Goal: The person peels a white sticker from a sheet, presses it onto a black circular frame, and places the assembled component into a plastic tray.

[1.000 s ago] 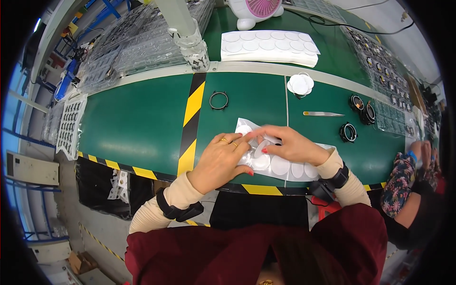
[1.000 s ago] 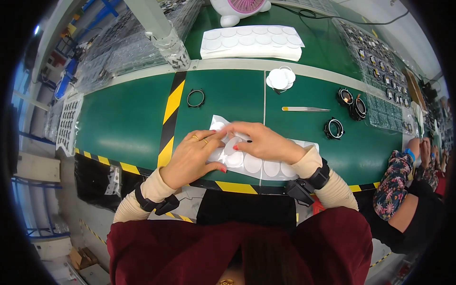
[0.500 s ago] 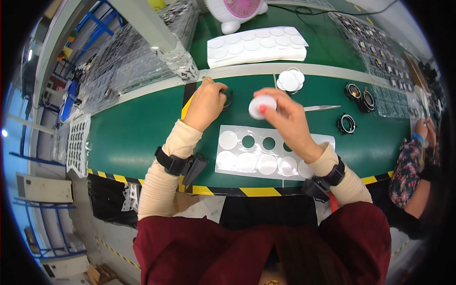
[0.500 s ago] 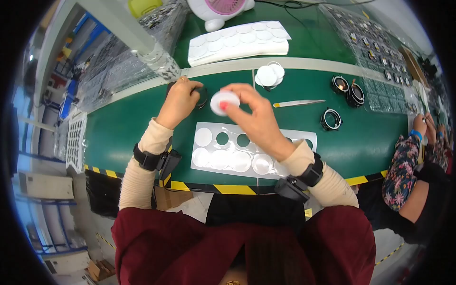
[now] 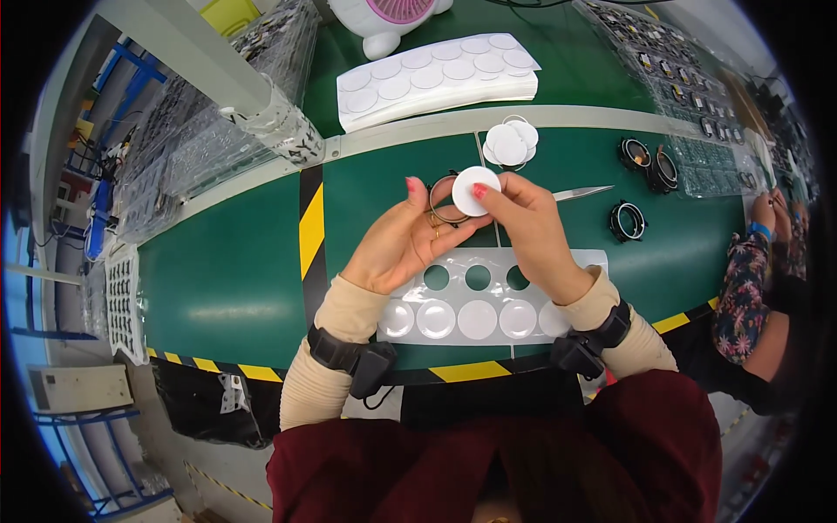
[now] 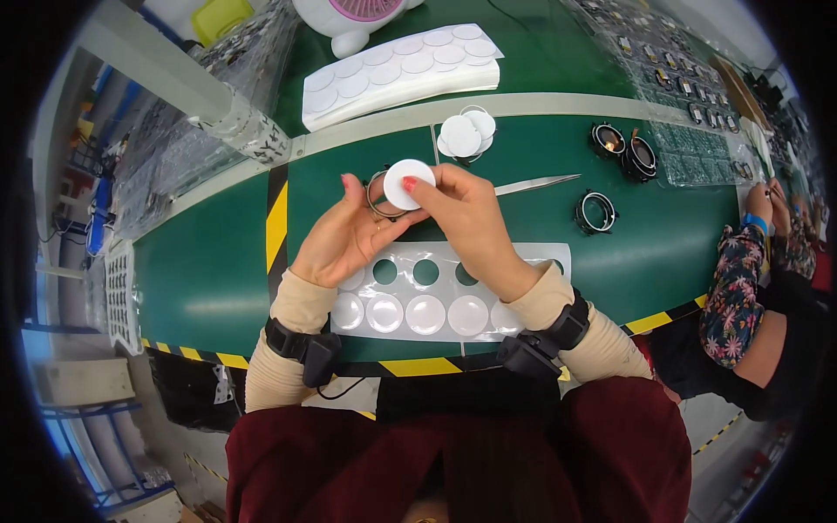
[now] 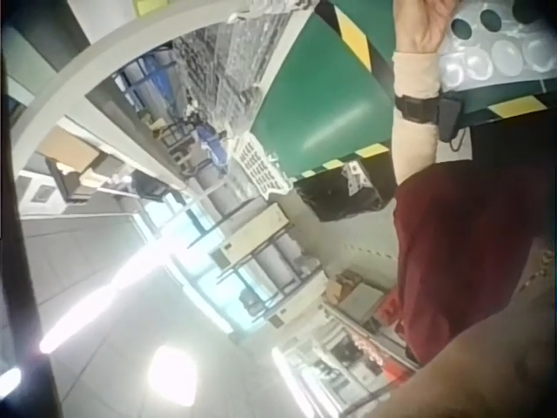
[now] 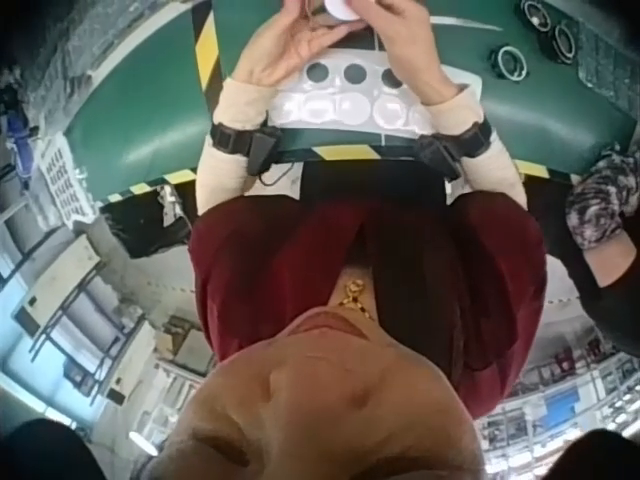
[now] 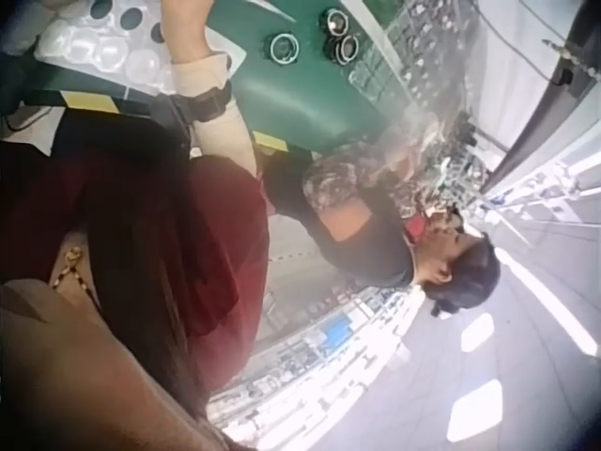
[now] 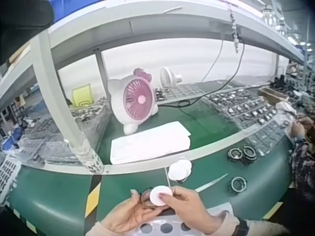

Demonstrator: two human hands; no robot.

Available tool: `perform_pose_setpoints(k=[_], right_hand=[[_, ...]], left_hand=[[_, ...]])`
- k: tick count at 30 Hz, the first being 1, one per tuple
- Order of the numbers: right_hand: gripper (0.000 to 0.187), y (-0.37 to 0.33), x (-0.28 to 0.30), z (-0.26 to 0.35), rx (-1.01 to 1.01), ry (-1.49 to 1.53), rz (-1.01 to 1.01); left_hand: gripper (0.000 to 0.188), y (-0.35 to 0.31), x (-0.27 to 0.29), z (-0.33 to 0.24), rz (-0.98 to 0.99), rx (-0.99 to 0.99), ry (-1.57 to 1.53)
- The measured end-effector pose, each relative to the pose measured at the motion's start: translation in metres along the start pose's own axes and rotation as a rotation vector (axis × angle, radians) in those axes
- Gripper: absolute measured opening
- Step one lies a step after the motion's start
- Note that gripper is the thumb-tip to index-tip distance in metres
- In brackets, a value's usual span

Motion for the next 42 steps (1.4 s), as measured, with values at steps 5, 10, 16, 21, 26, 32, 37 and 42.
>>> perform_pose_setpoints(k=[5,10,16,21,26,32,37,42], right_hand=[[0.013,-0.004,-0.007,-0.008,-0.078,0.047,0.016],[0.022,-0.004,-0.010,-0.007,-0.083,0.094,-0.040],[0.023,-0.002,-0.009,-0.010,-0.036,-0.017,-0.025],[0.022,-0.002,-0.009,-0.011,-0.020,-0.058,-0.019],[0.020,-0.002,-0.010,-0.015,0.016,-0.118,-0.016],[0.017,0.001,-0.013,-0.008,-0.048,-0.137,-0.018],[0.014,-0.001,-0.018,-0.013,0.081,-0.242,0.040],[0.015,0.007,-0.018,-0.009,-0.094,-0.077,0.063]], left_hand=[[0.037,0.003,0.003,0.007,-0.070,0.049,-0.075],[0.035,0.004,0.000,0.013,-0.133,0.043,-0.038],[0.034,0.005,0.002,0.015,-0.155,0.028,-0.040],[0.034,0.005,0.001,0.015,-0.157,0.026,-0.043],[0.033,0.004,0.003,0.016,-0.148,0.028,-0.055],[0.032,0.001,-0.001,0.015,-0.125,0.025,-0.055],[0.030,0.003,0.000,0.014,-0.097,0.010,-0.039],[0.027,-0.003,-0.001,0.009,-0.101,0.013,-0.106]])
Point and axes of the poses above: each hand's wrist, its own y-axis towards the middle knuckle, its own x-axis out of the back of the hand, z = x × y, the point moved 1 cm from there along y, towards the middle knuckle, and after that the axes turned 10 degrees about -z, right-handed, at the moved point
